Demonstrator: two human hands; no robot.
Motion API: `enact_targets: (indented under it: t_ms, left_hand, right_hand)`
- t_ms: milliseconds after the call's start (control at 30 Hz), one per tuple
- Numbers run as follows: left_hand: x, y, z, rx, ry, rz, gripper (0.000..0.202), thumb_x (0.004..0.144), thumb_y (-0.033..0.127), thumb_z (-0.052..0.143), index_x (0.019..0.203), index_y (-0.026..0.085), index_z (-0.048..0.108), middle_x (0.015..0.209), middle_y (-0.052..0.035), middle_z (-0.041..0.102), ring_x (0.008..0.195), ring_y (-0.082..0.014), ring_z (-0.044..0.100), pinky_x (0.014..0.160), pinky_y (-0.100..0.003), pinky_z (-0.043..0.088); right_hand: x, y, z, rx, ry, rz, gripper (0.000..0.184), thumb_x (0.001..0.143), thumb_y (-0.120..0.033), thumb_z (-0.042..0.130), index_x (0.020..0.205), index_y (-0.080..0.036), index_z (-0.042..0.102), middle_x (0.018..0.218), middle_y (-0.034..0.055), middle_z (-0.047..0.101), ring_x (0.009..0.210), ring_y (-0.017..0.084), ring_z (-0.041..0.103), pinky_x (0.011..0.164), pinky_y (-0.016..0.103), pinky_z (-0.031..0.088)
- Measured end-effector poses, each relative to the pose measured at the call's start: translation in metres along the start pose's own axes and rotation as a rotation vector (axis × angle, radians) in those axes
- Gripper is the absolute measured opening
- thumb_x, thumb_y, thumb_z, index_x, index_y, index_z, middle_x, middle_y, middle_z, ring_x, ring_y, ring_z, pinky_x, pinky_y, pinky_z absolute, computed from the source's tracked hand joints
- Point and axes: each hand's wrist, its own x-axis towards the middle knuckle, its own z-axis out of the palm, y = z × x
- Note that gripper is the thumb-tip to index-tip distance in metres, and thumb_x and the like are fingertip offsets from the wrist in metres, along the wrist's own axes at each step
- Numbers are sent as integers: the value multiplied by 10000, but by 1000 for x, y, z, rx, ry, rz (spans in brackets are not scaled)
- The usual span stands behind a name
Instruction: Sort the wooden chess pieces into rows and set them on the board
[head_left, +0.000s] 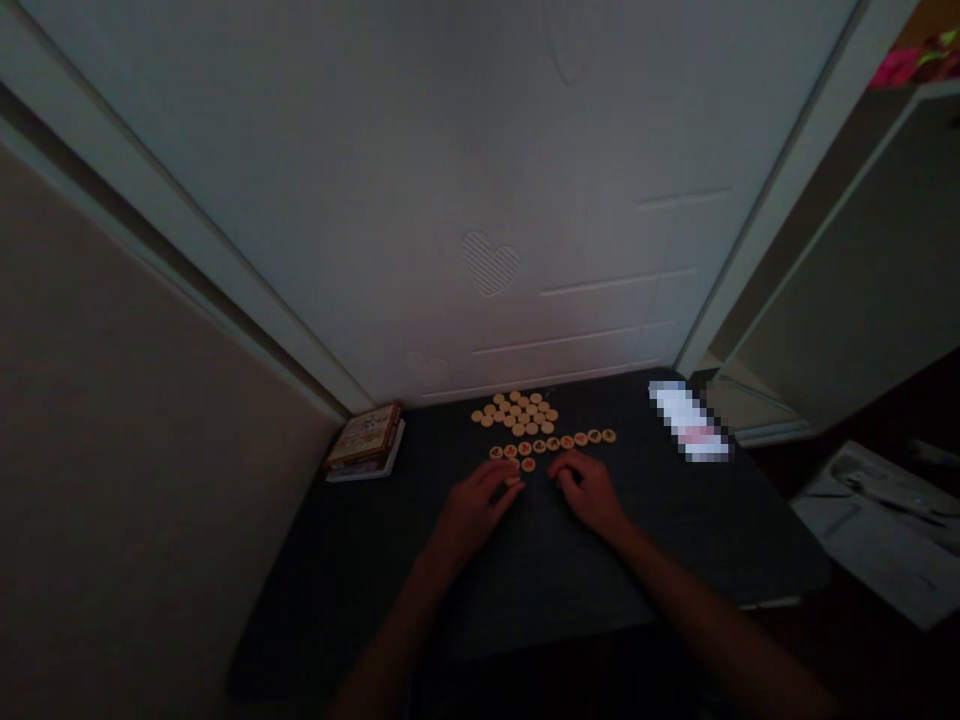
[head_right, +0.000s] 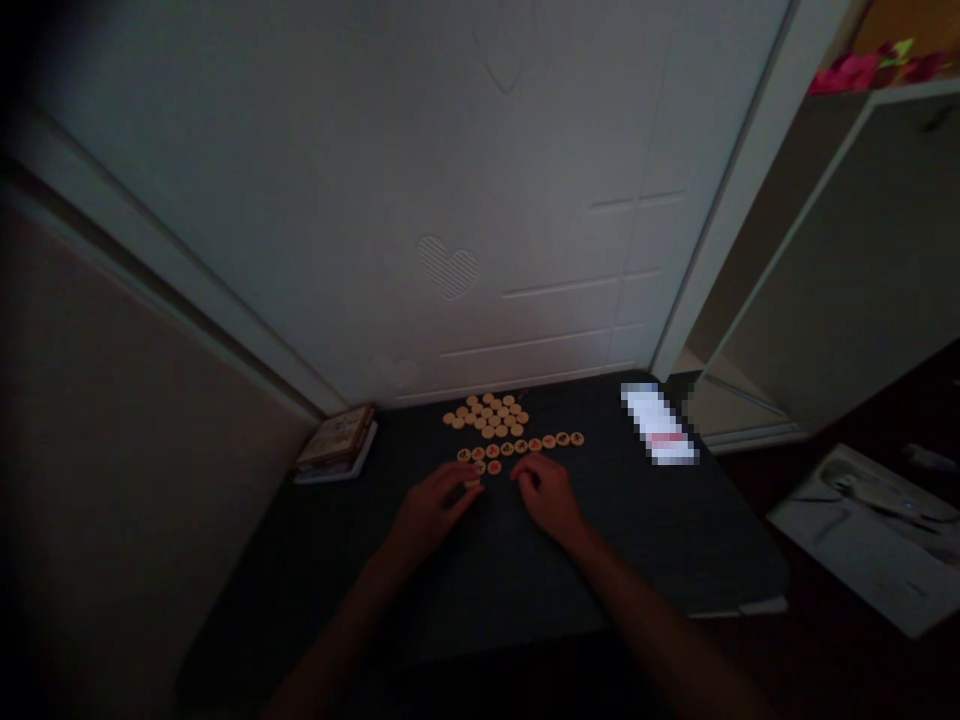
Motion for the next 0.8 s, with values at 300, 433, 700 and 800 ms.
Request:
enact_targets:
  t_ms: [300, 433, 700, 800]
  left_hand:
    - [73, 2, 15, -226, 33, 14, 201, 934, 229, 650, 1129, 239, 696, 1172, -59, 714, 1092, -201, 688, 879, -360, 632]
    - [94, -7, 4, -211, 57, 41, 225, 941, 224, 635, 1158, 235, 696, 1193, -61, 719, 1112, -208, 685, 937, -394, 610]
    - [81, -22, 11, -192, 120, -11, 207, 956, 252, 622, 1146, 251, 705, 1207, -59, 731, 1142, -223, 685, 1023, -437, 564]
    - [68, -22, 14, -232, 127, -55, 158, 958, 259, 621, 1081, 250, 718, 1204, -60, 731, 1148, -230, 684, 1029, -440, 562]
  right_hand:
    - [28, -6, -13, -33, 134, -96, 222, 881, -102, 511, 967, -224, 675, 938, 49, 700, 898, 207, 656, 826, 342, 517]
    - [56, -10, -15, -101, 171, -195, 262, 890, -99, 525, 1069, -232, 662, 991, 60, 687, 937, 213, 649, 848, 361, 537]
    - [58, 2, 5, -139, 79, -374, 315, 908, -116, 563, 1180, -251, 646, 1158, 93, 657, 1098, 222, 650, 961, 397, 559]
    - [52, 4, 7, -137, 28, -387, 346, 908, -116, 570, 1216, -259, 641, 1179, 95, 665, 1104, 220, 658, 956, 387, 572]
